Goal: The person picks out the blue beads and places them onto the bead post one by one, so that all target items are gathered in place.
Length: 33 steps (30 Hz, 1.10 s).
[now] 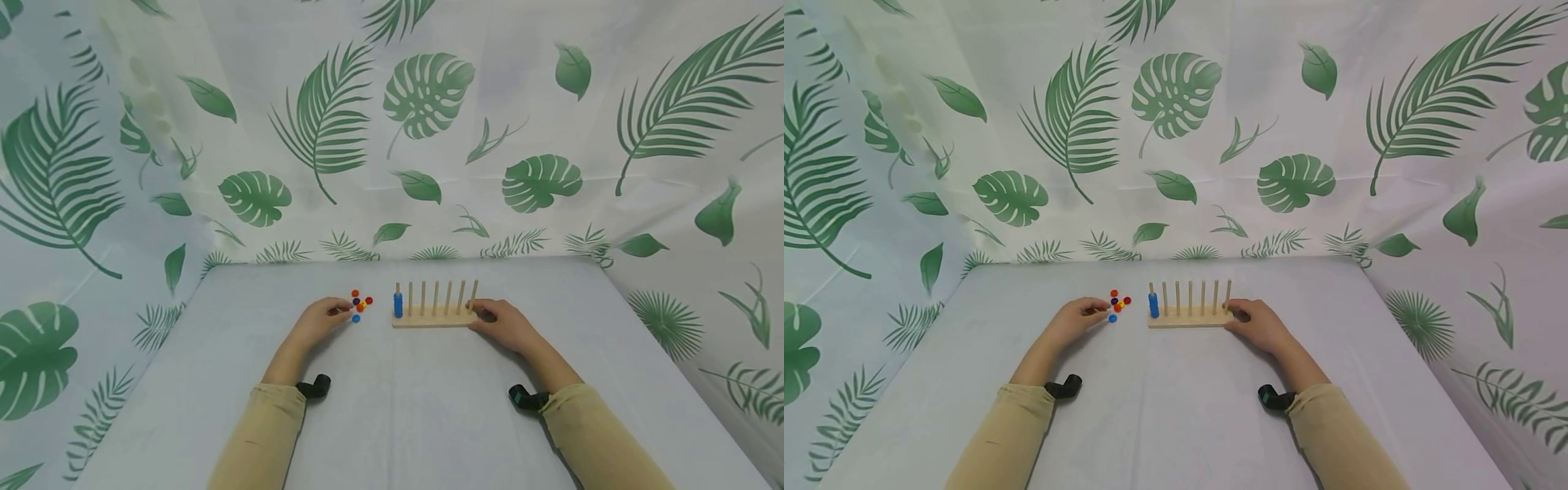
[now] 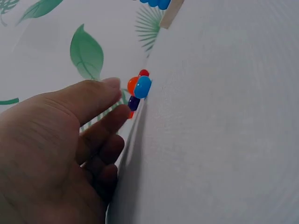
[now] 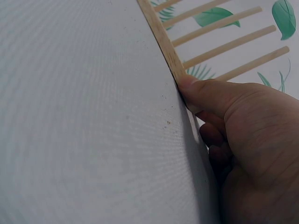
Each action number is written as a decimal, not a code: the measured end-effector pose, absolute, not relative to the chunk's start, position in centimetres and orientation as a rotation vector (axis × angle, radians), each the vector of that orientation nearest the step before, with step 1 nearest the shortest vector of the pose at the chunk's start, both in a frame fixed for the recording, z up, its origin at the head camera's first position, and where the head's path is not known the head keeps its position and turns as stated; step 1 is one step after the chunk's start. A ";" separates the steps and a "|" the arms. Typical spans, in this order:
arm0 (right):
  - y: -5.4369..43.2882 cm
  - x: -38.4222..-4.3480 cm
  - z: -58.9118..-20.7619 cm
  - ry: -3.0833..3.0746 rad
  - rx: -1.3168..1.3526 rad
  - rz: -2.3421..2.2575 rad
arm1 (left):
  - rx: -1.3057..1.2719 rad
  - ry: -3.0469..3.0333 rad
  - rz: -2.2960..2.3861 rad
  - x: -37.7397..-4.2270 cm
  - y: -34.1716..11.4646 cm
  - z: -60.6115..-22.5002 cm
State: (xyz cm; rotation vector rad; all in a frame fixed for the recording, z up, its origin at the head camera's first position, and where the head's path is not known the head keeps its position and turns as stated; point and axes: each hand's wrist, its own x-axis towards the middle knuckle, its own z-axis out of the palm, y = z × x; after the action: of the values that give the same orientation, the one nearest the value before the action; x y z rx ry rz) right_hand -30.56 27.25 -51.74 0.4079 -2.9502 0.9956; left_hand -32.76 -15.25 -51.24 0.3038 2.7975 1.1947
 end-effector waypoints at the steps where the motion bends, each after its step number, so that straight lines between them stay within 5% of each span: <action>1: 27.3 -30.6 -51.7 -2.952 0.403 0.997 | 0.334 2.807 1.187 -32.7 -15.1 -51.2; 33: 27.2 -30.5 -51.7 -2.936 0.421 1.007 | 0.374 2.885 1.184 -32.1 -14.5 -50.8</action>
State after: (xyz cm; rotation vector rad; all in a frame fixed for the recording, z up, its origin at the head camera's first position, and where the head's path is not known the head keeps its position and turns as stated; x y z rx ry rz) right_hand -30.46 27.17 -51.66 0.4205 -2.9360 1.0072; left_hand -32.07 -14.48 -50.83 0.3742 2.8848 1.1842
